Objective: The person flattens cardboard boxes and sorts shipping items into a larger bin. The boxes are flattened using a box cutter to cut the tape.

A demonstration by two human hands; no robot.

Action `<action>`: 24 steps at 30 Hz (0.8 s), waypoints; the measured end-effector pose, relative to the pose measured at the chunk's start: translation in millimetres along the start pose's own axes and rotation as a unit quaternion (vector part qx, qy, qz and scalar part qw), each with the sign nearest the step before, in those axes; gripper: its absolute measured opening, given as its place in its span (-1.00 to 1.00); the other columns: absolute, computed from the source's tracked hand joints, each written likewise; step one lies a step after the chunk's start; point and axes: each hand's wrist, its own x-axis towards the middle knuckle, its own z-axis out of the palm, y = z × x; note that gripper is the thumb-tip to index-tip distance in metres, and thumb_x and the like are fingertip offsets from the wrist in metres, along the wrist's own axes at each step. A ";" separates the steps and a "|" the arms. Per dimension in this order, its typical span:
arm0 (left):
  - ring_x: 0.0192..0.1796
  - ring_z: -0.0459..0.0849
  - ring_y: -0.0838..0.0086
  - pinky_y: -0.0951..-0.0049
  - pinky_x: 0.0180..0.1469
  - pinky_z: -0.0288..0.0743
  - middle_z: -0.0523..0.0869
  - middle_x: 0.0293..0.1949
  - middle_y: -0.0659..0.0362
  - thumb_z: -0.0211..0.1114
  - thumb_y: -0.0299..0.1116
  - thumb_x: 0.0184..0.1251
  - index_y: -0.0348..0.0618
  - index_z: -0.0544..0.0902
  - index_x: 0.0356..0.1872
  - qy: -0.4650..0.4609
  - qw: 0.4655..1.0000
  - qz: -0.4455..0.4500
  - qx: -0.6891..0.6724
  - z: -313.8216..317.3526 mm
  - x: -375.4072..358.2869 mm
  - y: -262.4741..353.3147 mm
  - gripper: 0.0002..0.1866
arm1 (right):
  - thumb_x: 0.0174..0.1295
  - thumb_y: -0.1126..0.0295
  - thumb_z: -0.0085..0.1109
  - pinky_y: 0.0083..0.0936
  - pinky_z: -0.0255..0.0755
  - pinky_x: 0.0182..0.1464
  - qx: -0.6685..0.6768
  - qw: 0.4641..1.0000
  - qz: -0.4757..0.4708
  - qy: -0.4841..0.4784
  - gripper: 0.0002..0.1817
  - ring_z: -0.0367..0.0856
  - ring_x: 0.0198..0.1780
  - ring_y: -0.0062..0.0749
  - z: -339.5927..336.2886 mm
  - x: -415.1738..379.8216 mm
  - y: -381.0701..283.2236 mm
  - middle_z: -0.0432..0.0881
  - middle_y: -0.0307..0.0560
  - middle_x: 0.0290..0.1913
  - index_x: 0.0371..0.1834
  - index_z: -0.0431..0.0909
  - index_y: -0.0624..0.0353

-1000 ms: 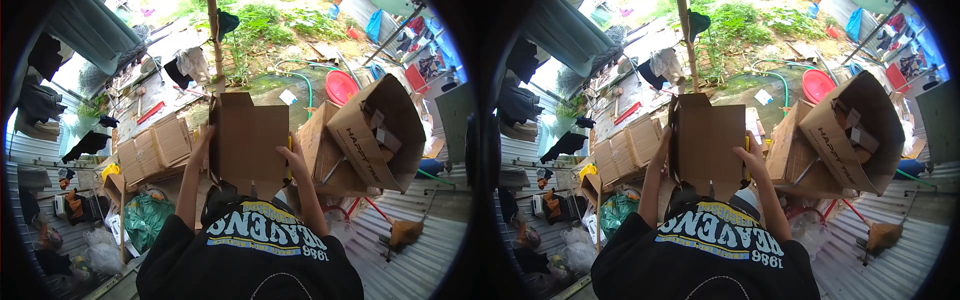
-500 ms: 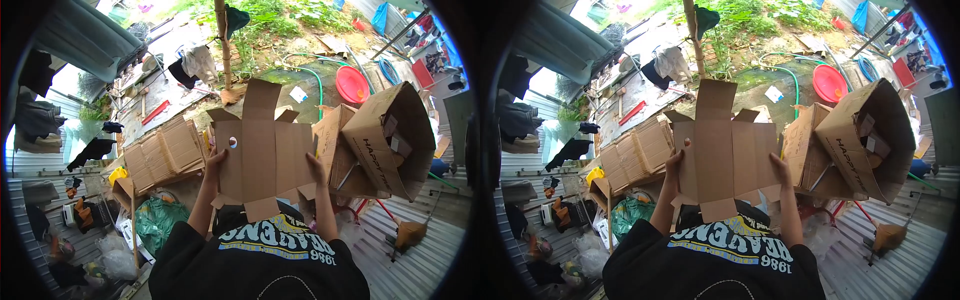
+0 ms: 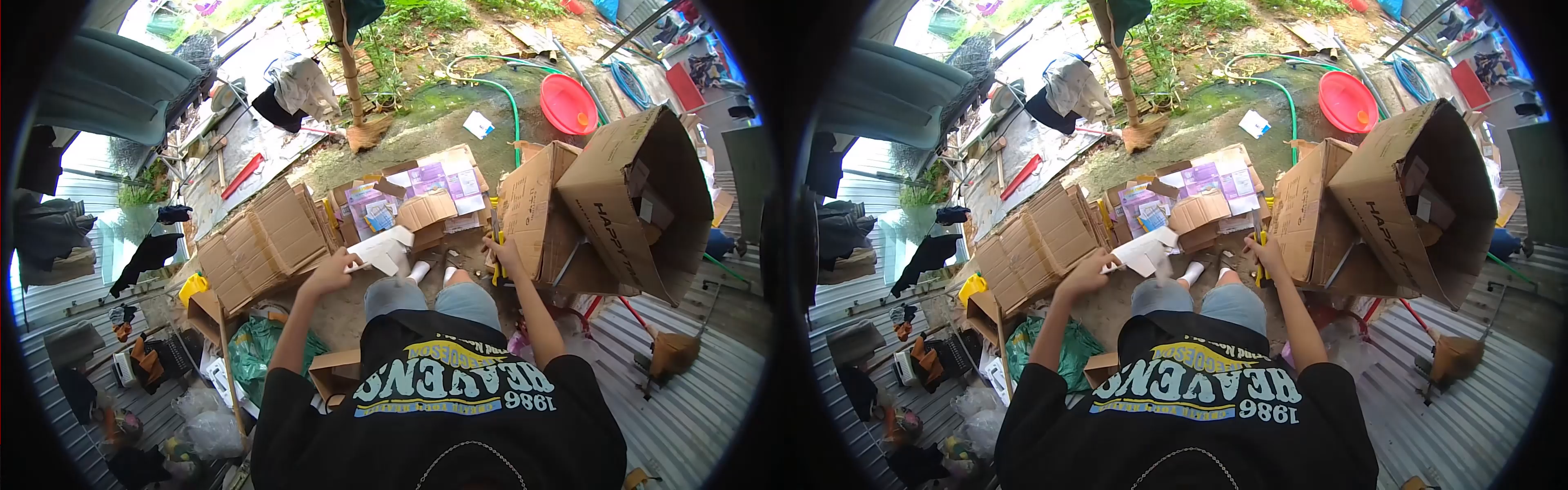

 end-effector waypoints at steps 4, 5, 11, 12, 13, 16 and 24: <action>-0.16 0.50 0.16 0.30 -0.12 0.39 0.43 -0.18 -0.12 0.11 -0.33 -0.14 -0.20 0.47 -0.19 -0.102 0.987 -0.070 0.104 37.0 30.8 -36.4 -0.62 | 0.09 0.37 0.08 -0.73 0.18 -0.73 -0.083 0.995 0.058 0.000 -0.84 0.33 -0.75 -0.67 -19.2 -12.9 49.2 0.54 -0.16 -0.60 -0.37 0.42 0.23; -0.16 0.50 0.16 0.30 -0.12 0.39 0.43 -0.18 -0.12 0.11 -0.33 -0.14 -0.20 0.47 -0.19 -0.105 0.987 -0.068 0.104 44.0 44.1 -50.4 -0.62 | 0.09 0.37 0.07 -0.73 0.19 -0.73 -0.106 0.991 0.086 0.003 -0.85 0.33 -0.74 -0.67 -27.4 -17.6 64.6 0.52 -0.17 -0.61 -0.38 0.42 0.23; -0.19 0.56 0.09 0.25 -0.13 0.44 0.45 -0.15 -0.13 0.09 -0.17 -0.05 -0.17 0.50 -0.24 -0.084 0.962 -0.198 0.165 54.0 120.0 -95.5 -0.64 | 0.11 0.38 0.04 -0.74 0.18 -0.70 -0.006 0.979 0.104 0.175 -0.88 0.31 -0.73 -0.67 -78.8 -63.7 88.9 0.48 -0.21 -0.62 -0.38 0.41 0.20; -0.23 0.58 0.11 0.24 -0.15 0.45 0.48 -0.15 -0.07 0.13 -0.18 -0.06 -0.13 0.55 -0.27 -0.063 0.957 -0.203 0.199 49.5 128.6 -79.5 -0.66 | 0.11 0.39 0.03 -0.74 0.19 -0.67 0.010 0.973 0.096 0.208 -0.89 0.32 -0.70 -0.68 -89.9 -69.6 89.8 0.48 -0.22 -0.61 -0.39 0.41 0.19; -0.23 0.58 0.11 0.24 -0.15 0.45 0.48 -0.15 -0.07 0.13 -0.18 -0.06 -0.13 0.55 -0.27 -0.064 0.956 -0.200 0.203 52.5 140.8 -72.7 -0.66 | 0.11 0.39 0.03 -0.75 0.20 -0.64 0.026 0.966 0.089 0.240 -0.90 0.33 -0.68 -0.69 -100.7 -75.6 91.4 0.49 -0.23 -0.60 -0.39 0.41 0.19; -0.19 0.59 0.22 0.31 -0.15 0.46 0.55 -0.20 0.10 0.17 -0.29 -0.07 0.05 0.65 -0.35 -0.109 0.944 -0.229 0.211 82.5 192.0 -70.0 -0.79 | 0.10 0.40 0.01 -0.71 0.27 -0.54 -0.028 0.948 0.085 0.305 -0.89 0.40 -0.58 -0.67 -146.5 -83.4 126.5 0.49 -0.25 -0.55 -0.36 0.41 0.21; -0.25 0.57 0.23 0.28 -0.34 0.48 0.52 -0.24 0.03 0.17 -0.32 -0.09 -0.07 0.65 -0.54 0.067 0.951 0.067 0.293 145.3 333.0 -10.2 -0.87 | 0.12 0.35 0.02 -0.25 0.25 -0.08 -0.343 0.846 0.106 0.394 -0.63 0.37 -0.12 0.05 -193.8 -69.4 169.2 0.42 0.23 -0.18 -0.06 0.29 0.35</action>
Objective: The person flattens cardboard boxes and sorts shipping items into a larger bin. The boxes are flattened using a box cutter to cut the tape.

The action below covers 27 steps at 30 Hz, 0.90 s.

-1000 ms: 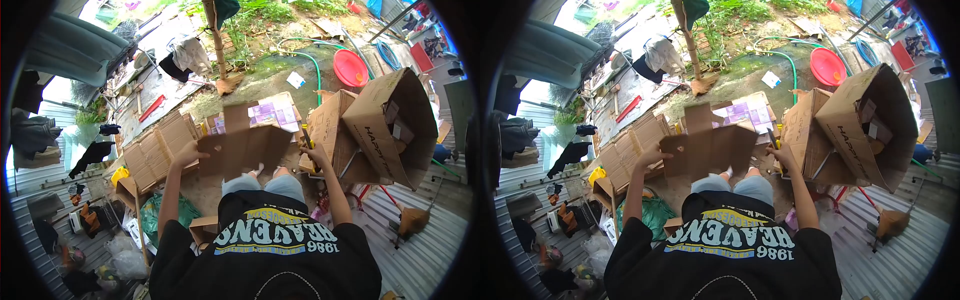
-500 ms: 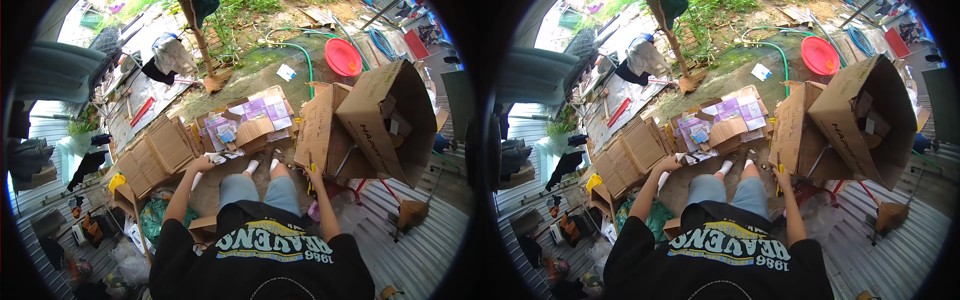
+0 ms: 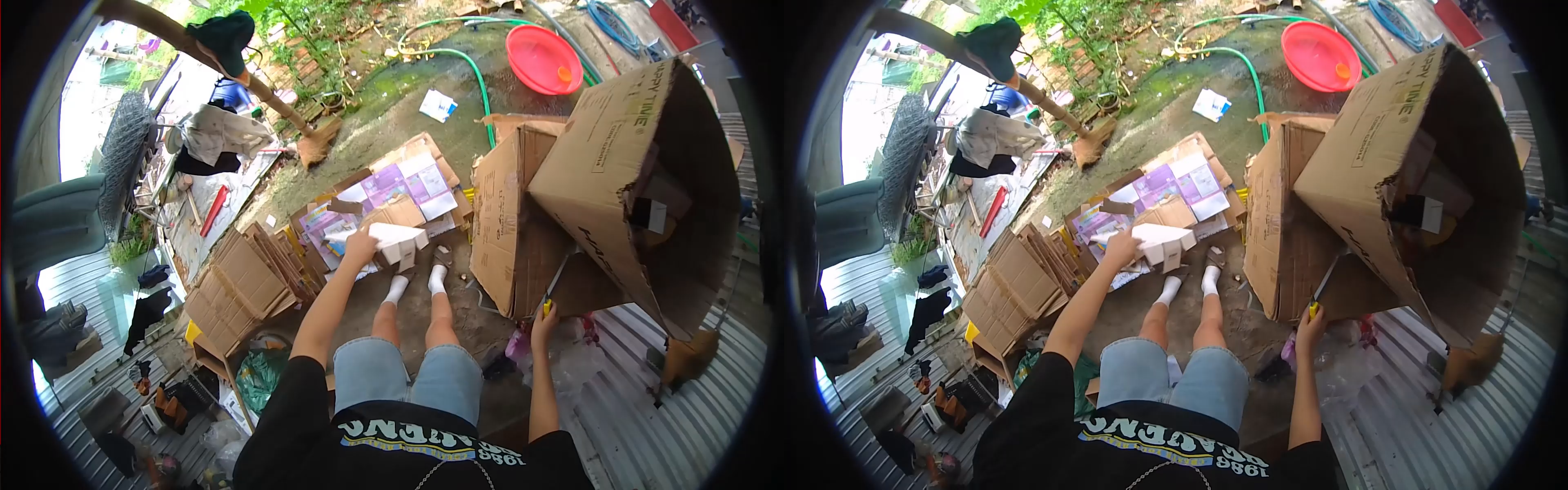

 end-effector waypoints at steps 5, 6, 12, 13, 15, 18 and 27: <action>-0.19 0.51 0.26 0.33 -0.33 0.47 0.45 -0.21 0.08 0.09 -0.34 0.03 0.01 0.65 -0.37 -0.025 0.992 0.056 0.107 -12.3 79.0 32.1 -0.82 | 0.01 0.39 0.05 -0.18 0.24 -0.11 -0.123 0.990 -0.047 0.042 -0.71 0.38 -0.15 -0.01 19.0 -5.2 -20.6 0.42 0.09 -0.24 -0.20 0.32 0.27; -0.18 0.50 0.28 0.35 -0.33 0.47 0.45 -0.21 0.09 0.08 -0.35 0.02 0.02 0.64 -0.35 -0.006 0.992 0.065 0.104 -16.0 88.0 35.6 -0.80 | -0.01 0.41 0.06 -0.18 0.24 -0.12 -0.139 0.986 -0.055 0.077 -0.72 0.38 -0.16 -0.01 22.7 -5.9 -20.3 0.42 0.08 -0.25 -0.23 0.32 0.26; -0.15 0.45 0.33 0.42 -0.34 0.45 0.43 -0.21 0.13 0.05 -0.43 -0.01 0.11 0.55 -0.13 0.089 0.988 0.076 0.104 -10.2 103.3 35.3 -0.65 | -0.02 0.41 0.03 -0.17 0.22 -0.17 -0.170 0.971 -0.095 0.138 -0.74 0.36 -0.20 0.01 32.5 -5.1 -18.5 0.40 0.07 -0.27 -0.25 0.31 0.25; -0.15 0.45 0.33 0.42 -0.34 0.45 0.43 -0.21 0.13 0.05 -0.43 -0.01 0.11 0.55 -0.13 0.084 0.988 0.077 0.103 -6.3 100.1 33.7 -0.65 | -0.02 0.40 0.02 -0.17 0.21 -0.18 -0.162 0.969 -0.113 0.151 -0.74 0.36 -0.20 0.02 35.2 -3.0 -18.0 0.40 0.08 -0.27 -0.25 0.31 0.24; -0.08 0.43 0.33 0.42 -0.31 0.45 0.42 -0.12 0.11 0.05 -0.44 -0.01 0.12 0.51 -0.08 0.075 0.990 0.035 0.115 5.2 87.3 29.7 -0.61 | -0.01 0.37 0.02 -0.16 0.21 -0.19 -0.164 0.968 -0.115 0.151 -0.73 0.35 -0.21 0.01 37.5 -4.3 -13.8 0.39 0.08 -0.27 -0.24 0.31 0.24; 0.06 0.34 0.26 0.27 -0.19 0.41 0.34 0.05 0.09 0.07 -0.41 0.00 0.15 0.40 0.06 0.030 0.986 -0.012 0.162 40.5 64.0 14.2 -0.52 | -0.01 0.38 0.01 -0.17 0.21 -0.19 -0.167 0.968 -0.119 0.143 -0.73 0.35 -0.21 0.01 35.6 -5.2 -10.2 0.38 0.07 -0.28 -0.24 0.31 0.23; 0.27 0.10 0.10 -0.23 0.15 -0.11 0.21 0.20 0.00 0.01 -0.25 0.06 -0.08 0.36 0.09 -0.363 0.903 -0.190 0.133 113.7 -22.1 17.3 -0.51 | -0.03 0.39 0.01 -0.19 0.23 -0.22 -0.159 0.968 -0.118 0.153 -0.72 0.36 -0.22 0.00 37.3 -3.9 -10.8 0.39 0.06 -0.29 -0.23 0.32 0.23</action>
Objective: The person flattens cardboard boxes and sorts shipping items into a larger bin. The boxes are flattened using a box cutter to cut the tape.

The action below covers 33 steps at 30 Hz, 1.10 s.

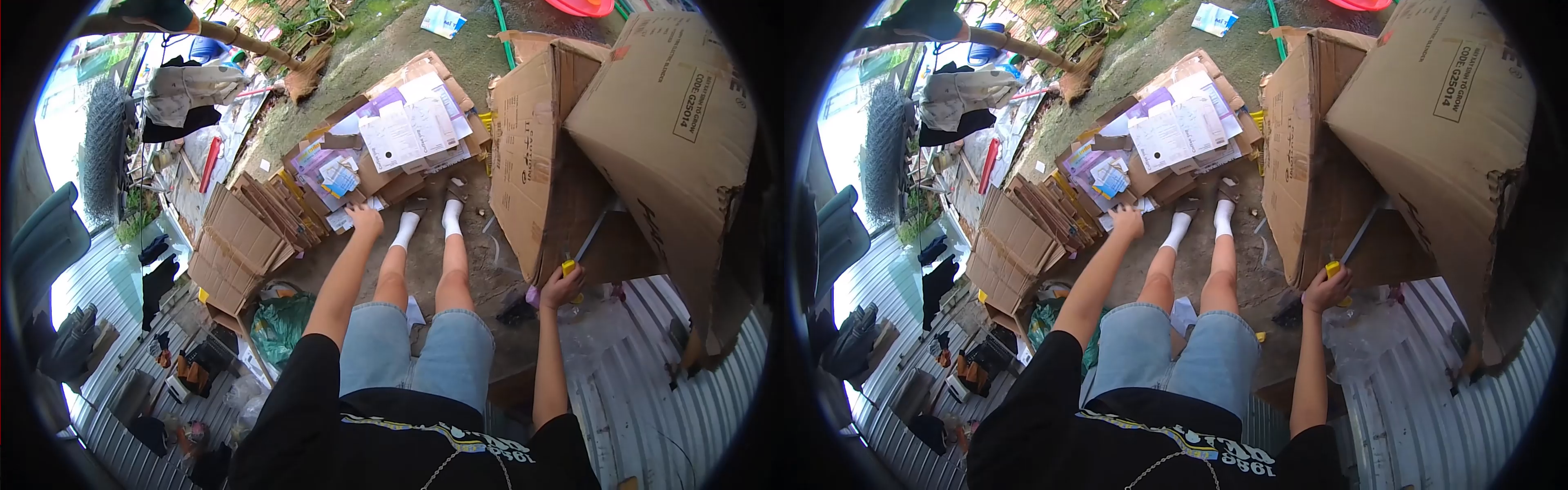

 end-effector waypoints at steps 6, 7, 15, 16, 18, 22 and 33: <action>-0.07 0.54 0.21 0.27 -0.02 0.40 0.57 -0.12 0.04 -0.01 -0.25 0.04 0.04 0.54 -0.09 -0.070 0.969 0.174 -0.160 47.1 -26.7 47.4 -0.63 | -0.04 0.39 0.02 -0.21 0.24 -0.21 -0.015 1.000 -0.010 0.007 -0.72 0.37 -0.21 0.00 0.8 -0.3 0.2 0.39 0.07 -0.29 -0.24 0.32 0.24; -0.09 0.55 0.19 0.26 -0.04 0.40 0.58 -0.14 0.03 -0.02 -0.25 0.04 0.03 0.55 -0.11 -0.059 0.965 0.196 -0.167 53.5 -28.9 55.9 -0.65 | -0.04 0.39 0.02 -0.21 0.24 -0.21 -0.018 1.000 -0.009 -0.003 -0.71 0.37 -0.21 0.01 0.2 0.7 -0.3 0.38 0.08 -0.27 -0.23 0.31 0.24; -0.19 0.57 0.16 0.22 -0.12 0.42 0.61 -0.28 0.01 -0.06 -0.30 0.06 -0.05 0.57 -0.25 0.058 0.929 0.258 -0.258 24.5 -45.6 71.2 -0.72 | -0.04 0.39 0.03 -0.20 0.27 -0.15 -0.051 0.998 -0.024 -0.030 -0.69 0.37 -0.14 -0.01 0.0 7.8 -0.4 0.37 0.10 -0.20 -0.21 0.27 0.25; -0.19 0.57 0.16 0.22 -0.12 0.42 0.61 -0.30 0.01 -0.06 -0.30 0.06 -0.06 0.57 -0.26 0.096 0.923 0.270 -0.257 16.8 -45.2 62.3 -0.72 | -0.04 0.40 0.03 -0.19 0.28 -0.16 -0.053 0.998 -0.011 -0.038 -0.69 0.38 -0.14 0.00 0.1 12.1 -5.3 0.38 0.12 -0.21 -0.21 0.27 0.26; -0.18 0.55 0.15 0.22 -0.13 0.41 0.60 -0.28 -0.01 -0.02 -0.30 0.04 -0.09 0.56 -0.26 0.114 0.923 0.252 -0.269 -13.3 -60.3 40.1 -0.73 | -0.04 0.41 0.02 -0.19 0.30 -0.16 -0.053 0.998 0.018 -0.035 -0.69 0.40 -0.15 0.01 -5.4 12.6 -18.8 0.39 0.14 -0.23 -0.21 0.27 0.27; -0.19 0.54 0.09 0.17 -0.15 0.40 0.59 -0.32 -0.06 -0.05 -0.32 0.05 -0.19 0.52 -0.33 0.199 0.902 0.253 -0.286 -44.0 -77.3 -24.5 -0.75 | 0.00 0.42 -0.05 -0.16 0.38 -0.21 0.086 0.968 0.224 -0.070 -0.72 0.50 -0.26 0.10 31.4 23.2 -25.8 0.49 0.23 -0.29 -0.20 0.28 0.29; -0.47 0.59 0.47 0.53 -0.46 0.47 0.61 -0.40 0.08 -0.04 -0.43 0.15 -0.26 0.48 -0.17 0.038 0.748 0.117 -0.653 -12.5 -128.4 -142.5 -0.75 | 0.03 0.48 -0.04 -0.21 0.40 -0.20 0.099 0.969 0.176 -0.145 -0.70 0.44 -0.13 0.05 -23.0 1.1 -72.3 0.38 0.18 -0.12 -0.12 0.29 0.28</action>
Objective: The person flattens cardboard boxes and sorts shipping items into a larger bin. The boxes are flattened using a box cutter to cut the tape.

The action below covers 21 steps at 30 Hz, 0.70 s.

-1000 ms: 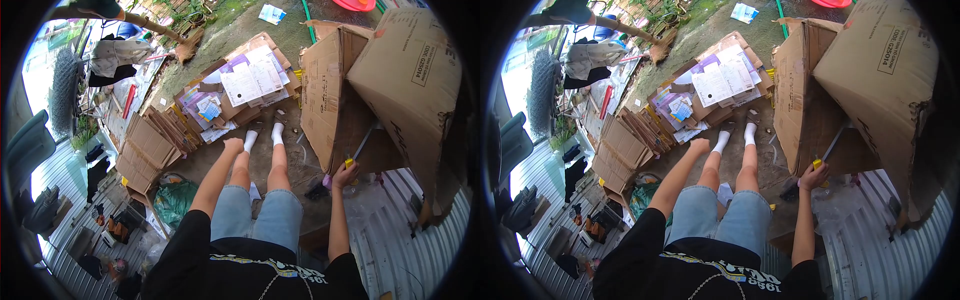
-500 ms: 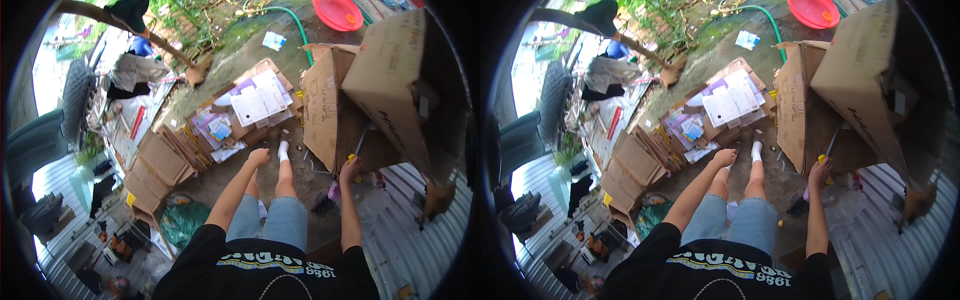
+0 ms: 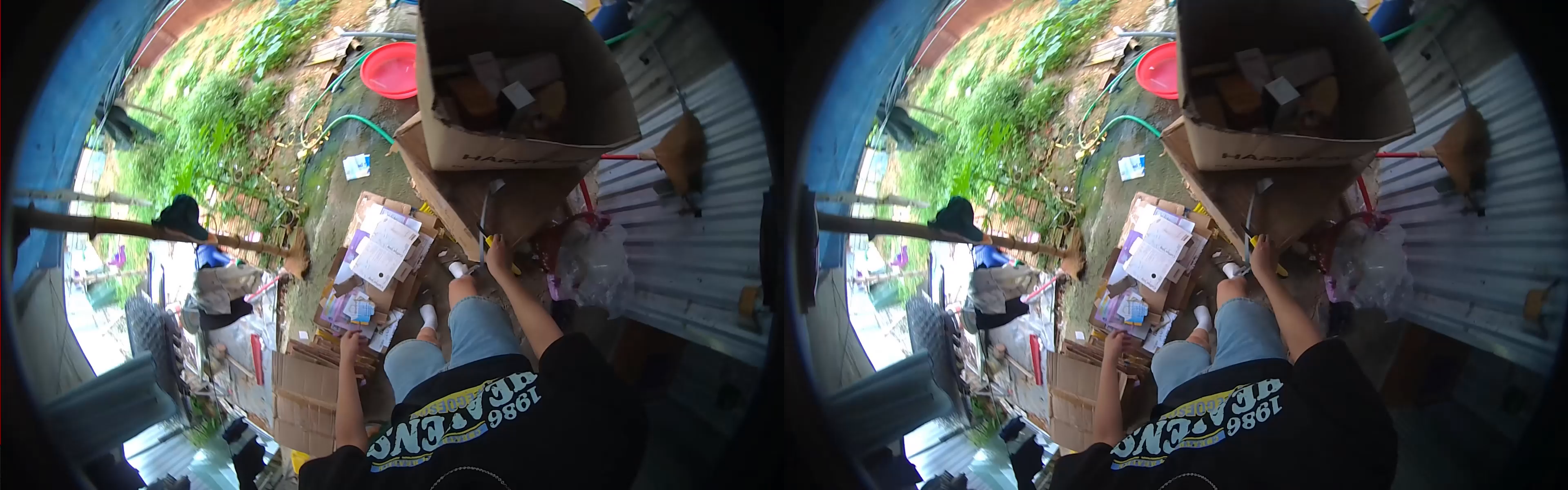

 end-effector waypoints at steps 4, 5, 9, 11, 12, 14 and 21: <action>-0.46 0.59 0.46 0.50 -0.43 0.47 0.61 -0.39 0.10 -0.01 -0.40 0.15 -0.25 0.49 -0.17 -0.031 0.998 -0.004 0.058 37.3 -5.6 27.5 -0.75 | 0.02 0.42 0.02 -0.19 0.37 -0.13 0.041 0.997 0.064 0.003 -0.73 0.45 -0.12 -0.01 -28.6 12.0 44.7 0.42 0.14 -0.19 -0.23 0.31 0.30; -0.44 0.59 0.45 0.50 -0.41 0.46 0.62 -0.38 0.10 0.01 -0.39 0.15 -0.25 0.49 -0.17 -0.020 0.996 0.016 0.086 58.1 -13.2 56.3 -0.75 | 0.05 0.40 0.01 -0.21 0.35 -0.12 0.062 0.994 0.050 0.068 -0.73 0.44 -0.12 0.01 -38.0 20.6 62.7 0.41 0.17 -0.17 -0.21 0.31 0.32; -0.37 0.56 0.46 0.51 -0.31 0.41 0.58 -0.36 0.09 0.03 -0.40 0.21 -0.29 0.48 -0.17 0.042 0.943 0.306 0.125 147.6 -30.7 204.7 -0.77 | 0.13 0.33 -0.01 -0.29 0.30 -0.10 0.107 0.968 0.057 0.218 -0.65 0.42 -0.13 0.05 -88.7 48.1 129.1 0.39 0.24 -0.12 -0.08 0.27 0.32; -0.37 0.56 0.45 0.52 -0.31 0.41 0.56 -0.35 0.09 -0.03 -0.50 0.23 -0.30 0.48 -0.18 0.124 0.864 0.478 0.102 204.6 -47.1 292.1 -0.81 | 0.15 0.31 -0.01 -0.33 0.29 -0.12 0.229 0.929 0.068 0.283 -0.63 0.42 -0.16 0.03 -160.9 57.2 126.4 0.41 0.23 -0.17 -0.07 0.25 0.31; -0.36 0.55 0.43 0.52 -0.29 0.41 0.54 -0.38 0.10 -0.04 -0.56 0.21 -0.29 0.48 -0.22 0.118 0.838 0.530 0.049 233.9 -79.7 342.0 -0.83 | 0.16 0.28 -0.01 -0.36 0.28 -0.14 0.349 0.873 0.071 0.334 -0.62 0.43 -0.20 0.01 -200.7 59.2 119.0 0.42 0.21 -0.22 -0.06 0.24 0.30; -0.31 0.54 0.45 0.53 -0.26 0.40 0.51 -0.40 0.13 0.00 -0.65 0.12 -0.27 0.50 -0.28 0.131 0.765 0.628 0.056 278.1 -110.8 411.2 -0.83 | 0.18 0.29 -0.04 -0.44 0.33 -0.21 0.288 0.830 0.057 0.474 -0.68 0.46 -0.28 -0.20 -272.1 79.8 104.1 0.45 0.10 -0.34 -0.11 0.25 0.28; -0.29 0.56 0.34 0.47 -0.27 0.42 0.49 -0.33 0.11 0.15 -0.50 0.03 -0.17 0.49 -0.27 -0.009 0.710 0.684 0.169 415.5 -116.3 540.3 -0.81 | 0.23 0.19 -0.13 -0.58 0.40 -0.37 0.706 0.630 -0.019 0.324 -0.72 0.50 -0.51 -0.50 -356.0 186.3 81.4 0.45 -0.16 -0.56 -0.38 0.35 0.23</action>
